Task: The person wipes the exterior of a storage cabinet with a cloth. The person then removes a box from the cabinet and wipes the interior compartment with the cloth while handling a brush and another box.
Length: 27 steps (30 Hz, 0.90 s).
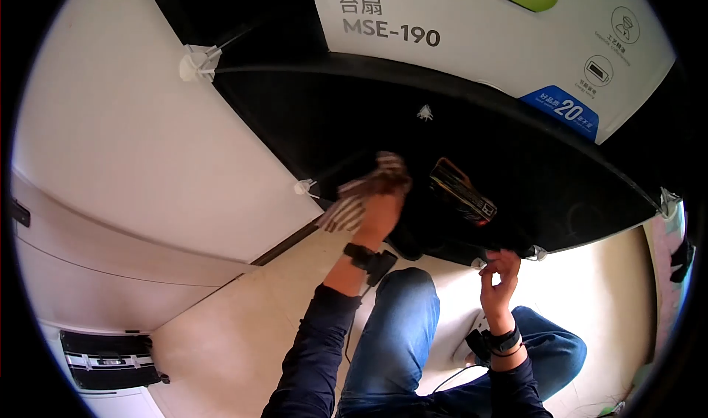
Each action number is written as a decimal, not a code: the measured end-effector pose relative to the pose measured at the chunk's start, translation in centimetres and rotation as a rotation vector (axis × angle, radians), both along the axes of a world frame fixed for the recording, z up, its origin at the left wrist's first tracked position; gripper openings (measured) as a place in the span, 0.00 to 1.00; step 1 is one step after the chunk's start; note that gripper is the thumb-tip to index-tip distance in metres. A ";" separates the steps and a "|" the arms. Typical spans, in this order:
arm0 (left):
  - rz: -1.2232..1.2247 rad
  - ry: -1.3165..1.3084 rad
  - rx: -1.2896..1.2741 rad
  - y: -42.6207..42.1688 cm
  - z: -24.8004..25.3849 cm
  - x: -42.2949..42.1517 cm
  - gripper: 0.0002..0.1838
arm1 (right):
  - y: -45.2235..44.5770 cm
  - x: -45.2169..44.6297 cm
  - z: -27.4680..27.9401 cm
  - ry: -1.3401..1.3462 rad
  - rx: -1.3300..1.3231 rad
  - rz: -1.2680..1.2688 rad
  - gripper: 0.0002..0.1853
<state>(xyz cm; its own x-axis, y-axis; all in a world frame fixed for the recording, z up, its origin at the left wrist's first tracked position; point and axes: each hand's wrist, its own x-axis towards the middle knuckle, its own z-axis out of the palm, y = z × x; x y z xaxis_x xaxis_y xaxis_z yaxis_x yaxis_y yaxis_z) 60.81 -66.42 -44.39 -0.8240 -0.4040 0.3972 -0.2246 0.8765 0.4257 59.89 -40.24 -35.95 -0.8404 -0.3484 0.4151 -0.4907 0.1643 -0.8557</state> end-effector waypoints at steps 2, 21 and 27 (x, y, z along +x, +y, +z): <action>-0.109 -0.007 -0.044 0.9 -0.1 -0.6 0.16 | 0.4 -0.2 -0.3 0.103 0.111 0.073 0.22; 0.176 -0.095 -0.195 -7.4 4.8 13.0 0.19 | -0.4 0.0 -0.6 0.033 0.103 0.087 0.13; 0.355 0.319 0.829 -9.5 10.5 20.0 0.18 | -1.0 -0.1 -0.2 0.045 0.146 0.085 0.13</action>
